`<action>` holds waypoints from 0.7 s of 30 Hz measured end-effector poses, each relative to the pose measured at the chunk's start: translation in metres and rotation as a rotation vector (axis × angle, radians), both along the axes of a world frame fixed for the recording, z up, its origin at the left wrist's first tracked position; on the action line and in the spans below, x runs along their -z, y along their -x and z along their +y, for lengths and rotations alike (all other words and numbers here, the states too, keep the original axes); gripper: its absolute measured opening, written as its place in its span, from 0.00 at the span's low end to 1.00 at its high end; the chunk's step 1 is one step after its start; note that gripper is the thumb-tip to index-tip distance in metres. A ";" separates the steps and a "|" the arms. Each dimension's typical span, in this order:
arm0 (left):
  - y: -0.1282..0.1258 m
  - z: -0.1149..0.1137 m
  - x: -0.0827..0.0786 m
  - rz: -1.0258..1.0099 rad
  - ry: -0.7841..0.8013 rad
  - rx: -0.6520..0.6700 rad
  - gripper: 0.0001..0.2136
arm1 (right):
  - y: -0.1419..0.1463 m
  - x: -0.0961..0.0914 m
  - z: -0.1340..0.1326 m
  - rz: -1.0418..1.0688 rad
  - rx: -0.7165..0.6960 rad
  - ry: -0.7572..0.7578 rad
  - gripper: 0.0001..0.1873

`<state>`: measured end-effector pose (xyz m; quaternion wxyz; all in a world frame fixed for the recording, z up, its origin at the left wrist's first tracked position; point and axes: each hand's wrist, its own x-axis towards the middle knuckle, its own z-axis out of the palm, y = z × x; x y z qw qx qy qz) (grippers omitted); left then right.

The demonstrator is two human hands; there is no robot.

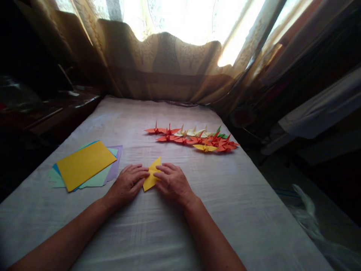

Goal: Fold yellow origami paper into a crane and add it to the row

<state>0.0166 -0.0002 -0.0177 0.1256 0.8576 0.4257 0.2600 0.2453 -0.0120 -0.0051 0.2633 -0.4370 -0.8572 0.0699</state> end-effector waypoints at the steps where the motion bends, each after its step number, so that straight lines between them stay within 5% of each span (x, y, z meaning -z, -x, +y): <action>1: 0.000 0.000 0.000 -0.002 0.000 -0.001 0.12 | 0.000 -0.001 -0.005 -0.032 -0.013 -0.010 0.13; 10: 0.001 0.002 0.004 -0.009 0.041 -0.030 0.15 | 0.007 -0.001 -0.011 -0.134 0.016 -0.122 0.06; 21: 0.001 0.002 -0.002 -0.006 0.094 -0.065 0.17 | 0.007 0.010 -0.010 0.085 0.203 -0.077 0.07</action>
